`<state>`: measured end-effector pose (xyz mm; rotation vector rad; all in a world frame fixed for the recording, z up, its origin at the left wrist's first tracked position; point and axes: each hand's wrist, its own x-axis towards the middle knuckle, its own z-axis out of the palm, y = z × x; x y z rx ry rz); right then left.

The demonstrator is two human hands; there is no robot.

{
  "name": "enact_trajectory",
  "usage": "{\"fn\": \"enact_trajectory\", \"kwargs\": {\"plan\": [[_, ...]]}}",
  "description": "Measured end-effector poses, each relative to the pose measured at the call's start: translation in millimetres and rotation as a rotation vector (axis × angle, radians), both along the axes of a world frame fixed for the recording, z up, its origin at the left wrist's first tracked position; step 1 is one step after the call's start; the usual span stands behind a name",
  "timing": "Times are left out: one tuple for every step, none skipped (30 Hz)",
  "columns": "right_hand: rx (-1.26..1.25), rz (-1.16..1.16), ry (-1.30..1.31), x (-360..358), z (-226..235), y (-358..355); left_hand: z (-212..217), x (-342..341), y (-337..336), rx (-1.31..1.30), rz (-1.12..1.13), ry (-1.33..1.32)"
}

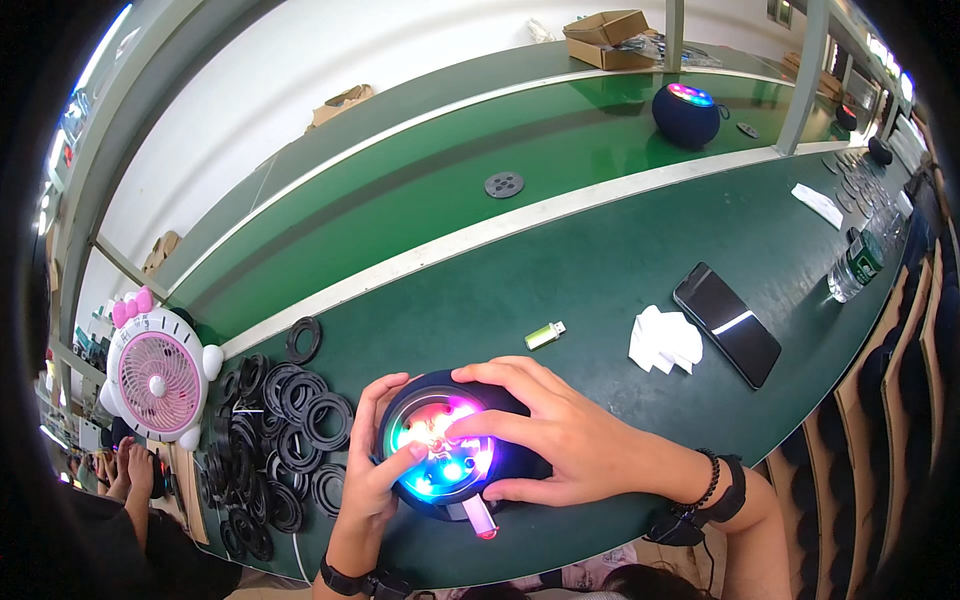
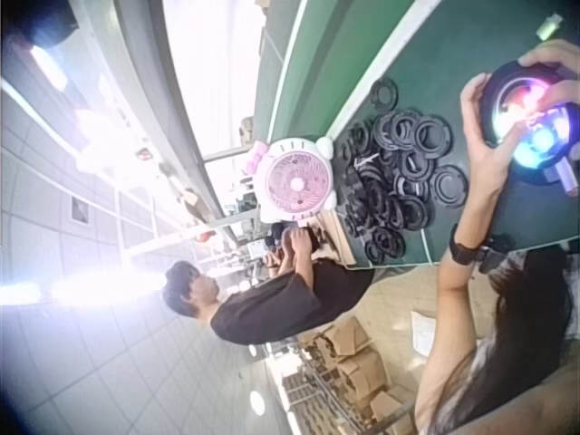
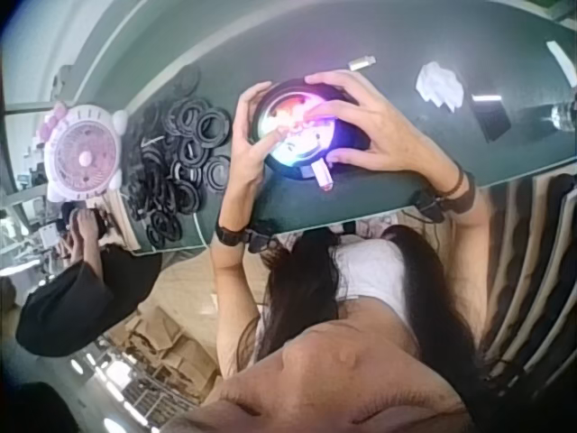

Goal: Assembling a circular LED light device on a production line conveyor belt.

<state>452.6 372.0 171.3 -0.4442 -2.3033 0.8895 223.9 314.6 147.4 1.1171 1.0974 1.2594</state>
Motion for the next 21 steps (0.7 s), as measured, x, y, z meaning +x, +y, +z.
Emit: {"fn": "enact_trajectory", "kwargs": {"plan": [[0.002,0.0,0.0,0.4,0.8,-0.6,0.7,0.4,-0.4,-0.001,0.001,0.004],[0.009,-0.002,-0.001,0.7,1.5,-1.3,1.4,0.8,-0.9,-0.003,0.003,0.008],[0.015,-0.004,-0.003,0.4,1.4,-0.7,0.9,0.3,-0.3,-0.003,0.003,0.008],[0.014,-0.003,-0.003,0.2,1.1,-0.2,0.4,-0.2,0.2,-0.001,0.001,0.008],[0.02,-0.006,-0.005,0.1,0.9,0.2,0.3,-0.5,0.6,0.001,-0.001,0.008],[0.024,-0.008,-0.007,0.0,0.6,0.4,0.0,-0.6,0.7,0.0,-0.001,0.008],[0.024,-0.008,-0.007,-0.2,0.7,0.6,0.1,-0.7,0.9,-0.001,-0.001,0.007],[0.026,-0.01,-0.007,-0.3,0.9,0.9,0.3,-0.7,1.1,-0.001,-0.001,0.008],[0.027,-0.012,-0.008,-0.5,0.8,0.8,0.6,-0.5,0.9,-0.002,-0.001,0.007],[0.027,-0.011,-0.008,-0.6,0.8,0.8,1.4,-0.3,0.7,-0.004,-0.002,0.003],[0.029,-0.011,-0.005,-0.8,0.9,0.8,2.2,0.0,0.7,-0.006,-0.002,-0.001],[0.031,-0.012,-0.003,-0.6,1.0,0.2,3.0,0.4,0.4,-0.006,-0.003,-0.001],[0.031,-0.013,-0.004,-0.5,1.1,-0.2,3.7,0.9,0.3,-0.008,-0.006,-0.005],[0.035,-0.015,-0.004,-0.3,1.2,-0.5,4.0,1.2,0.2,-0.009,-0.01,-0.009],[0.039,-0.017,-0.003,-0.4,1.1,-0.8,4.0,1.1,-0.1,-0.009,-0.01,-0.009],[0.039,-0.017,-0.003,-0.4,1.2,-0.8,3.7,0.8,-0.2,-0.008,-0.01,-0.009],[0.04,-0.018,-0.001,-0.3,1.2,-0.8,3.5,0.7,-0.2,-0.007,-0.009,-0.009],[0.041,-0.018,0.001,-0.5,1.2,-0.7,3.4,0.5,-0.2,-0.007,-0.009,-0.009],[0.041,-0.018,0.001,-0.6,1.3,-0.9,3.3,0.3,-0.2,-0.007,-0.01,-0.015],[0.043,-0.02,-0.001,-0.7,1.5,-1.0,3.3,0.3,-0.2,-0.007,-0.011,-0.021],[0.045,-0.022,-0.002,-0.8,1.6,-1.1,3.1,0.2,0.0,-0.007,-0.011,-0.021]]}}
